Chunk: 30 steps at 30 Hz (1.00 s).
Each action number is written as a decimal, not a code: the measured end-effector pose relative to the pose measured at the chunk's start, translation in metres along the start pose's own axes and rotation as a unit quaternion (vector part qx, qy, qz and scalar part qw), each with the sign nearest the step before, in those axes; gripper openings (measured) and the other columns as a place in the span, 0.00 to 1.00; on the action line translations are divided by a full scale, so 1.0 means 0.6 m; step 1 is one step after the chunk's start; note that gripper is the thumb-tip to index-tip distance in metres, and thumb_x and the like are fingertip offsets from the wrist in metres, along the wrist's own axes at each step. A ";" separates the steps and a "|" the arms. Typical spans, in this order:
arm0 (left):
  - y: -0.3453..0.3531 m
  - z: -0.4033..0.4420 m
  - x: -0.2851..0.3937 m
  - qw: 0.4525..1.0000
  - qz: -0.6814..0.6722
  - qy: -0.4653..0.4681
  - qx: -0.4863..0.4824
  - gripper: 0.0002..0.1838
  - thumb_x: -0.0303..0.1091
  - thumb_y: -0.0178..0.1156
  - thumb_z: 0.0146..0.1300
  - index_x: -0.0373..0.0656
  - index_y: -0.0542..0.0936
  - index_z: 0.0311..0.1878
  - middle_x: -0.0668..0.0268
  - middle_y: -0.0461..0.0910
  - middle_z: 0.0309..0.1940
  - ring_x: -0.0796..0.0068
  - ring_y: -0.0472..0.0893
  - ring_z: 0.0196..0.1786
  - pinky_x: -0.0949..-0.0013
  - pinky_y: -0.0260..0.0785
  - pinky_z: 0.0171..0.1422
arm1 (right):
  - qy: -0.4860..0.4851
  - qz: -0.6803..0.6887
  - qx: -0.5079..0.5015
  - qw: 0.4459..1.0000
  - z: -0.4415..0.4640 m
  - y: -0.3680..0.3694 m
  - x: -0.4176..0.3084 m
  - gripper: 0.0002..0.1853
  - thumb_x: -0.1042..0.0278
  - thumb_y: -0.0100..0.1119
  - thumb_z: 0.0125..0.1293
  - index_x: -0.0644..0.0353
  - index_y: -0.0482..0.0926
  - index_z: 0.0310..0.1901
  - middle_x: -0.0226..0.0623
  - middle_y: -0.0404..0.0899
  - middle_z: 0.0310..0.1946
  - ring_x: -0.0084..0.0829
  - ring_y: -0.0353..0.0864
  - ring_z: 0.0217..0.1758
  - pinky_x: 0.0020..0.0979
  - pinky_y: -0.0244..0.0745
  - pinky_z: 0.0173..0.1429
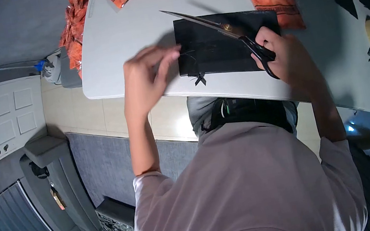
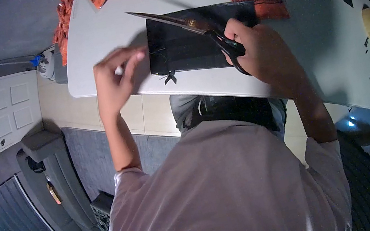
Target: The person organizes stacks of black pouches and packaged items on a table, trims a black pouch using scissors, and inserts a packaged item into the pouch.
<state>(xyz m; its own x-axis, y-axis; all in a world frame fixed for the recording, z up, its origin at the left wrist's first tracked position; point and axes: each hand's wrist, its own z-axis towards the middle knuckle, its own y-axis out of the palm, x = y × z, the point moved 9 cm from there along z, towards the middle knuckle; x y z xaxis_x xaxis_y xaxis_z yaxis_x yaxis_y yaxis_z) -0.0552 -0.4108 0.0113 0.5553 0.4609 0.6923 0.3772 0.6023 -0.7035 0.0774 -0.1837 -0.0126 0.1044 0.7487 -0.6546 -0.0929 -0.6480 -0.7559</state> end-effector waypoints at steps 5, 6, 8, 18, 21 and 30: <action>0.047 0.089 0.020 0.971 0.140 0.178 -0.070 0.33 0.43 0.75 0.59 0.41 0.81 0.67 0.48 0.83 0.58 0.48 0.80 0.63 0.54 0.72 0.70 | 0.021 0.064 0.027 0.997 -0.011 -0.006 0.001 0.15 0.63 0.74 0.66 0.59 0.74 0.42 0.44 0.83 0.25 0.40 0.87 0.28 0.38 0.75 0.34; 0.049 0.092 0.022 0.971 0.142 0.182 -0.068 0.33 0.43 0.75 0.59 0.41 0.81 0.67 0.48 0.83 0.58 0.48 0.80 0.63 0.54 0.72 0.70 | 0.044 0.098 0.036 0.994 -0.017 -0.011 0.006 0.17 0.63 0.75 0.66 0.60 0.75 0.41 0.44 0.83 0.25 0.38 0.86 0.27 0.37 0.74 0.33; 0.080 0.096 -0.003 0.972 0.141 0.143 -0.126 0.40 0.46 0.77 0.54 0.40 0.77 0.70 0.47 0.83 0.55 0.46 0.76 0.67 0.53 0.67 0.73 | 0.072 0.107 0.043 0.991 -0.036 -0.020 0.015 0.18 0.61 0.78 0.63 0.60 0.75 0.39 0.41 0.82 0.23 0.34 0.85 0.26 0.35 0.74 0.32; 0.056 0.091 -0.057 0.978 -0.192 -0.043 -0.070 0.15 0.35 0.75 0.66 0.33 0.83 0.45 0.68 0.83 0.38 0.84 0.83 0.34 0.75 0.77 0.38 | 0.129 0.348 0.105 0.923 -0.146 0.012 0.058 0.24 0.65 0.91 0.43 0.59 0.85 0.39 0.23 0.79 0.23 0.17 0.81 0.29 0.25 0.75 0.35; 0.006 0.074 -0.033 0.922 -0.368 -0.069 0.093 0.14 0.38 0.65 0.75 0.37 0.77 0.51 0.66 0.83 0.37 0.80 0.84 0.35 0.74 0.82 0.37 | 0.129 0.381 0.054 0.914 -0.150 0.041 0.047 0.24 0.63 0.91 0.43 0.59 0.81 0.35 0.23 0.78 0.22 0.16 0.78 0.27 0.24 0.73 0.34; -0.126 0.093 0.090 0.829 -0.397 0.185 0.346 0.21 0.39 0.65 0.76 0.30 0.77 0.59 0.60 0.85 0.49 0.78 0.86 0.42 0.71 0.86 0.42 | -0.093 0.571 0.102 0.809 -0.101 0.058 -0.036 0.39 0.35 0.82 0.49 0.54 0.68 0.44 0.29 0.72 0.33 0.22 0.72 0.32 0.28 0.67 0.38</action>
<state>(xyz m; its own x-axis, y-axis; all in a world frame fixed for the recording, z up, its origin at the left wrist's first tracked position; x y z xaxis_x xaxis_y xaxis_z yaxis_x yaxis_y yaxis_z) -0.0950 -0.3950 0.1106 0.5736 -0.4157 0.7058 0.2886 0.9090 0.3008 0.1318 -0.2311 -0.0250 -0.3136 -0.3020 -0.9003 -0.1870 -0.9099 0.3704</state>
